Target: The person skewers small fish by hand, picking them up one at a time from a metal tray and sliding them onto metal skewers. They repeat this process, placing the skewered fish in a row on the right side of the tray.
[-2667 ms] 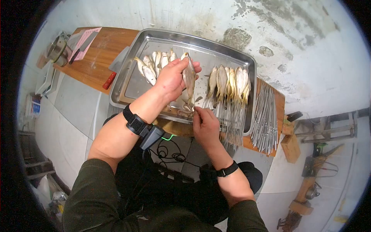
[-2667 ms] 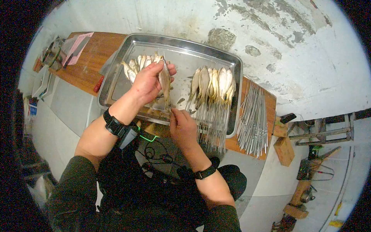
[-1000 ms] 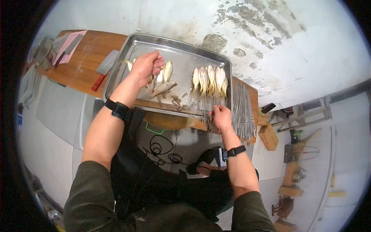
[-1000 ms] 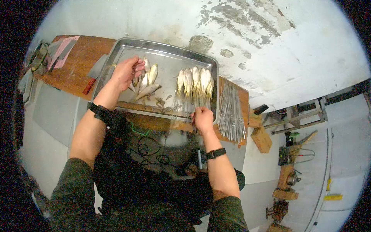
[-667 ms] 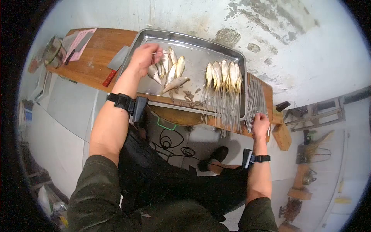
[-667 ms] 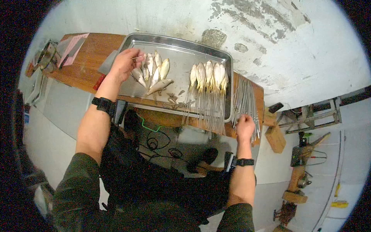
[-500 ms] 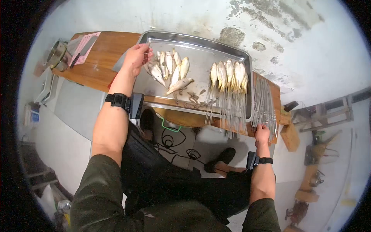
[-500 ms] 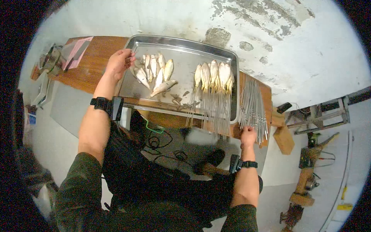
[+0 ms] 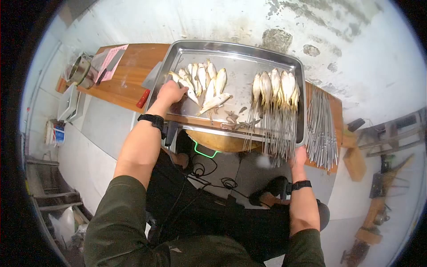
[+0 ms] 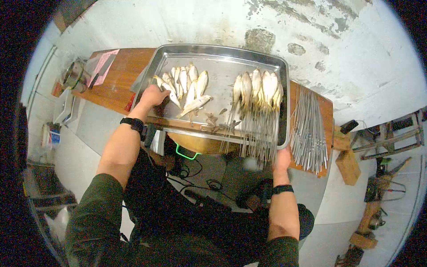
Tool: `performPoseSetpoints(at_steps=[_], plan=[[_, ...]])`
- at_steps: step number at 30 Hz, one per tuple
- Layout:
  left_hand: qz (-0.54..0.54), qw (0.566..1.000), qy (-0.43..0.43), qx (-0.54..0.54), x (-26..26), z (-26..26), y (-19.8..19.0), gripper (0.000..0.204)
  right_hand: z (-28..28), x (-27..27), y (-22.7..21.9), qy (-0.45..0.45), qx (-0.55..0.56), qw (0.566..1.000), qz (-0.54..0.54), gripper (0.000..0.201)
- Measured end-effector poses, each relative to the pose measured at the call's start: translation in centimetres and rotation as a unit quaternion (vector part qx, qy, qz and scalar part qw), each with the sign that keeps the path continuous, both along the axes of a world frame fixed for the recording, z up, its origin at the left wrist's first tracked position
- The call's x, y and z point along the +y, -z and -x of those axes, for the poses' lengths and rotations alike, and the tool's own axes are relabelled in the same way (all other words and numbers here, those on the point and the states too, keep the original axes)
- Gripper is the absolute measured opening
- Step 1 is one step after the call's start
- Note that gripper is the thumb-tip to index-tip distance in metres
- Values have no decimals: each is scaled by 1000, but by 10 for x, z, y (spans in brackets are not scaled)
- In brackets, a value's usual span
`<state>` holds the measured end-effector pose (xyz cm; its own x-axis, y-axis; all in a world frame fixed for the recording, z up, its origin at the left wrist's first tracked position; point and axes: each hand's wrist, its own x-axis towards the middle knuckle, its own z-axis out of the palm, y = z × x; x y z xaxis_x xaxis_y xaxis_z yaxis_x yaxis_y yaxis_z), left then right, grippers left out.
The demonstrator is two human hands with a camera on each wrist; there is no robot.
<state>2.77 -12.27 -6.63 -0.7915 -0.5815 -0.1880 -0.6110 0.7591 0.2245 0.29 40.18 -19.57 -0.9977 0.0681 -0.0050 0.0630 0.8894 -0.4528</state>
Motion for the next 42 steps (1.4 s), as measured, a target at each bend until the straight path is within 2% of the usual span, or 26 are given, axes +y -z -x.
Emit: performPoseSetpoints(at_steps=[2,3,4,5,9,11,14,16,18,19,21,22,23,24,25,26,27,29,30,31,33,34,35,38,40,42], plan=[[-4,1000,2,-6,8,3,-3,55,2,-3,2,-4,-34,999,-6,43],[-10,1000,5,-11,12,4,-5,54,7,4,27,-2,-35,999,-4,43],[-9,1000,7,-12,13,5,-4,54,18,19,74,29,-3,985,168,38],[-9,1000,1,-7,14,6,-2,53,24,27,100,59,30,940,334,36],[-27,999,-28,15,9,12,8,48,19,15,68,51,-5,944,326,37],[-31,998,-32,45,14,11,6,47,4,-7,15,20,26,989,141,37],[-63,993,-36,90,15,11,7,45,0,-12,-3,-26,54,993,104,38],[-90,990,-35,104,15,11,6,44,3,-6,11,-28,54,994,90,39],[-242,953,-120,136,14,11,3,35,12,4,31,-31,54,995,75,39],[-242,953,-120,135,13,11,4,35,19,9,44,19,2,994,107,40],[-402,879,-172,191,9,13,4,23,29,20,64,68,-49,987,138,40],[-401,879,-172,192,9,12,0,23,31,23,69,71,-56,982,164,40],[-456,847,-174,213,10,11,-4,20,33,25,74,74,-64,977,189,40],[-509,810,-175,232,13,9,-9,17,32,23,71,74,-63,977,189,40],[-510,809,-175,234,17,7,-17,17,32,20,60,62,-52,970,229,38],[-557,775,-160,255,22,5,-25,16,32,18,48,50,-40,961,268,37],[-602,736,-145,274,26,3,-29,15,25,11,22,47,-37,962,265,37],[-622,718,-129,285,27,6,-30,15,8,-3,-34,-20,9,985,172,30],[-639,702,-112,293,28,6,-31,16,7,1,-28,-3,24,982,188,27],[-644,696,-112,297,33,5,-36,16,9,16,-10,-6,28,983,182,27],[-667,675,-85,303,43,2,-54,18,17,53,21,64,-23,972,226,25],[-672,669,-84,306,43,1,-57,18,-2,36,-26,50,24,972,228,26],[-681,666,-70,297,43,1,-59,19,-1,45,-23,48,29,974,221,26],[-694,646,-67,310,55,-3,-73,20,-15,51,-53,80,74,938,330,16],[-696,632,-79,331,55,-5,-76,21,-33,33,-105,94,65,923,367,16],[-704,640,6,308,48,-2,-68,25,-40,26,-128,89,50,894,436,12]])
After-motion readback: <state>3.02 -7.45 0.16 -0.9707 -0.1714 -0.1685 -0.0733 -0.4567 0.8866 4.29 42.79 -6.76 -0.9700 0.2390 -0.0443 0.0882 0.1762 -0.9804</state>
